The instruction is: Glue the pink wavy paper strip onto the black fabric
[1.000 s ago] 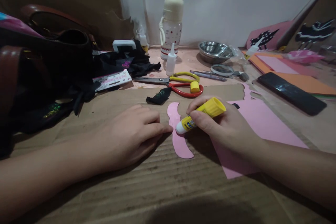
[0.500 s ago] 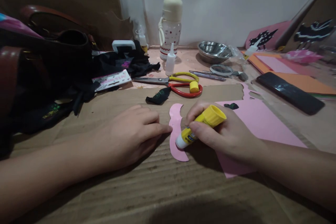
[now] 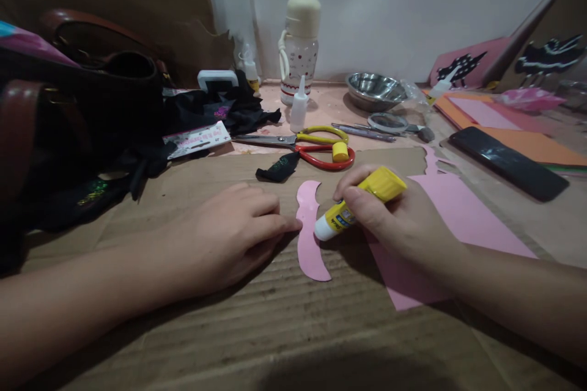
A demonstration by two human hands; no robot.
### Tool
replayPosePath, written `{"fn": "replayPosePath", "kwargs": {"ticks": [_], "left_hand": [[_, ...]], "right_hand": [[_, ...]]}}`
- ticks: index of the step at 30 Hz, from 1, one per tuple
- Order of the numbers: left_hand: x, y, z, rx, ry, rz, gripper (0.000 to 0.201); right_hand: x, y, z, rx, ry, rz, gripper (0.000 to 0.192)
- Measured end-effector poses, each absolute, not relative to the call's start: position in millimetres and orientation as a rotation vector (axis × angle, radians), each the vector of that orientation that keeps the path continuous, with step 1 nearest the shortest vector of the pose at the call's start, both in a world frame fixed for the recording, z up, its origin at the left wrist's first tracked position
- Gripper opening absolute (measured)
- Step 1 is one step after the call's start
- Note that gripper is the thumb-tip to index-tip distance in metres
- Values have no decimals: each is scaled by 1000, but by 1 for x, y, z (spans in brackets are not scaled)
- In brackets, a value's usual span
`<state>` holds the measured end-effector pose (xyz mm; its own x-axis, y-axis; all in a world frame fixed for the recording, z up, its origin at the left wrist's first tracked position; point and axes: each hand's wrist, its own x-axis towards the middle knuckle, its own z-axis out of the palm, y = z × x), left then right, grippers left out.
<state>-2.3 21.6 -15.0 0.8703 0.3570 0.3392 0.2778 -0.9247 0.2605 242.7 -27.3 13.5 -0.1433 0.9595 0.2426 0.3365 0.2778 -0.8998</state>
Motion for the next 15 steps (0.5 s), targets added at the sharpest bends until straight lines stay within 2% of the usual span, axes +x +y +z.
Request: {"fn": "replayPosePath", "kwargs": {"ticks": [15], "left_hand": [[-1, 22, -14, 2845, 479, 609, 26]], "right_hand": [[243, -29, 9, -1127, -1767, 1035, 14]]}}
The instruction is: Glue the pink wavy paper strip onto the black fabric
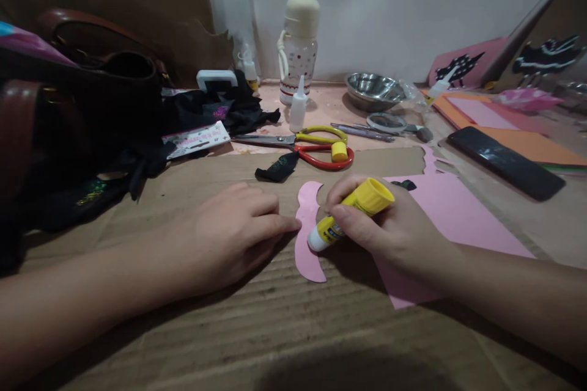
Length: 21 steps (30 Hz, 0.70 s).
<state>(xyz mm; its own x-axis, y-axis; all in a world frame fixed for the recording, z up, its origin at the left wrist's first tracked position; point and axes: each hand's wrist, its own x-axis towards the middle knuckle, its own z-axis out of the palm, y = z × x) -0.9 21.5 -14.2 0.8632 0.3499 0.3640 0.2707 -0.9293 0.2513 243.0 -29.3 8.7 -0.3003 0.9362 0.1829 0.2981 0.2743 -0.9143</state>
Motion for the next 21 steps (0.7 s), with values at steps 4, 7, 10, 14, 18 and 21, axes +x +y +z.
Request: {"fn": "replayPosePath", "kwargs": {"ticks": [4, 7, 10, 14, 18, 21], "left_hand": [[-1, 22, -13, 2846, 467, 599, 28], [-1, 22, -13, 2850, 462, 617, 26], [-1, 21, -13, 2854, 457, 630, 24], [-1, 21, -14, 2857, 467, 610, 25], [-2, 21, -14, 2858, 462, 605, 27], [-2, 22, -15, 2854, 459, 619, 27]], "right_hand": [[243, -30, 10, -1078, -1810, 1056, 14], [243, -31, 12, -1042, -1846, 1116, 14], [243, -31, 13, -995, -1878, 1189, 10], [246, -32, 9, -951, -1838, 1312, 16], [249, -32, 5, -1000, -1668, 1229, 26], [249, -32, 7, -1012, -1672, 1215, 26]]}}
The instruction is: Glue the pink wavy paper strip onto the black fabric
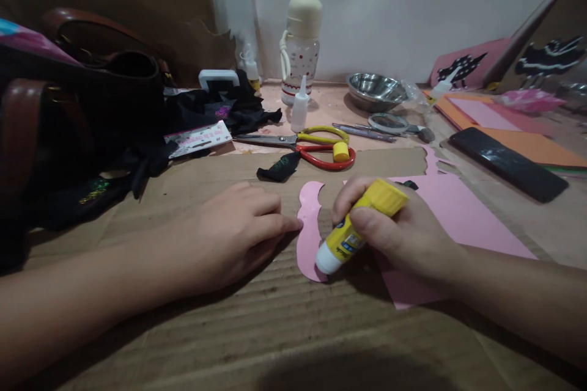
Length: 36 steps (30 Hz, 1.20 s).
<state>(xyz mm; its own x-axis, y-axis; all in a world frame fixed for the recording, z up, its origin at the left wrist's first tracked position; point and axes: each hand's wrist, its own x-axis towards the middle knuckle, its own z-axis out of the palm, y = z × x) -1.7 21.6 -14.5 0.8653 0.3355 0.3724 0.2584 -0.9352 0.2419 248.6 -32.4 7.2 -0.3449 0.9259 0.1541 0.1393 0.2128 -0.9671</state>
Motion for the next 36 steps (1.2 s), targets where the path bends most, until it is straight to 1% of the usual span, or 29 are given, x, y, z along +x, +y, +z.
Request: {"fn": "replayPosePath", "kwargs": {"ticks": [3, 5, 13, 19, 24, 30, 36], "left_hand": [[-1, 22, -15, 2860, 446, 643, 25], [0, 23, -15, 2865, 436, 656, 24], [-2, 22, -16, 2873, 466, 623, 23], [-4, 23, -15, 2774, 581, 610, 14], [-5, 16, -13, 2830, 402, 601, 21], [-3, 16, -10, 2833, 413, 538, 20], [0, 16, -5, 2904, 407, 488, 27]], "right_hand": [[245, -33, 11, -1002, -1781, 1231, 16], [243, -32, 12, -1023, -1843, 1236, 13], [243, -31, 12, -1032, -1917, 1195, 12], [243, -31, 12, -1020, -1904, 1199, 8], [244, -29, 12, -992, -1911, 1243, 7], [243, -29, 13, -990, -1907, 1228, 7], [242, -30, 14, -1020, -1837, 1346, 10]]}}
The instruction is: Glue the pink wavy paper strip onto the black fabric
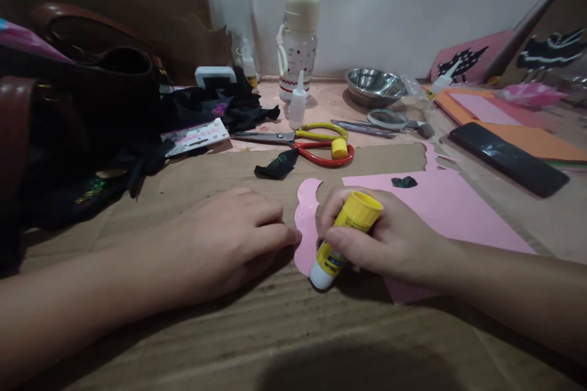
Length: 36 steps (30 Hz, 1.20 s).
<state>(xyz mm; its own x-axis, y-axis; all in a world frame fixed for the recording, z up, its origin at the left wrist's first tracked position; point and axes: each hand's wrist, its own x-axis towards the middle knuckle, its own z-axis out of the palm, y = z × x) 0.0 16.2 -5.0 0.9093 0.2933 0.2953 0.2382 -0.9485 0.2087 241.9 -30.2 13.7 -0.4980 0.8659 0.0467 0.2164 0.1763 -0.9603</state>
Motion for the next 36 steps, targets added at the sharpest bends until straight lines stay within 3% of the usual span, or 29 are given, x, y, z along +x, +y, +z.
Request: {"fn": "replayPosePath", "kwargs": {"ticks": [6, 15, 26, 36], "left_hand": [[0, 17, -6, 2879, 420, 486, 26], [-4, 17, -12, 2861, 434, 483, 19], [-1, 17, -8, 2872, 416, 503, 24], [1, 16, -5, 2878, 415, 498, 27]], "right_hand": [[247, -32, 9, -1133, -1699, 1268, 23], [242, -31, 13, -1014, -1873, 1254, 6], [247, -35, 10, -1059, -1768, 1217, 20], [243, -33, 15, -1046, -1895, 1279, 9]]}}
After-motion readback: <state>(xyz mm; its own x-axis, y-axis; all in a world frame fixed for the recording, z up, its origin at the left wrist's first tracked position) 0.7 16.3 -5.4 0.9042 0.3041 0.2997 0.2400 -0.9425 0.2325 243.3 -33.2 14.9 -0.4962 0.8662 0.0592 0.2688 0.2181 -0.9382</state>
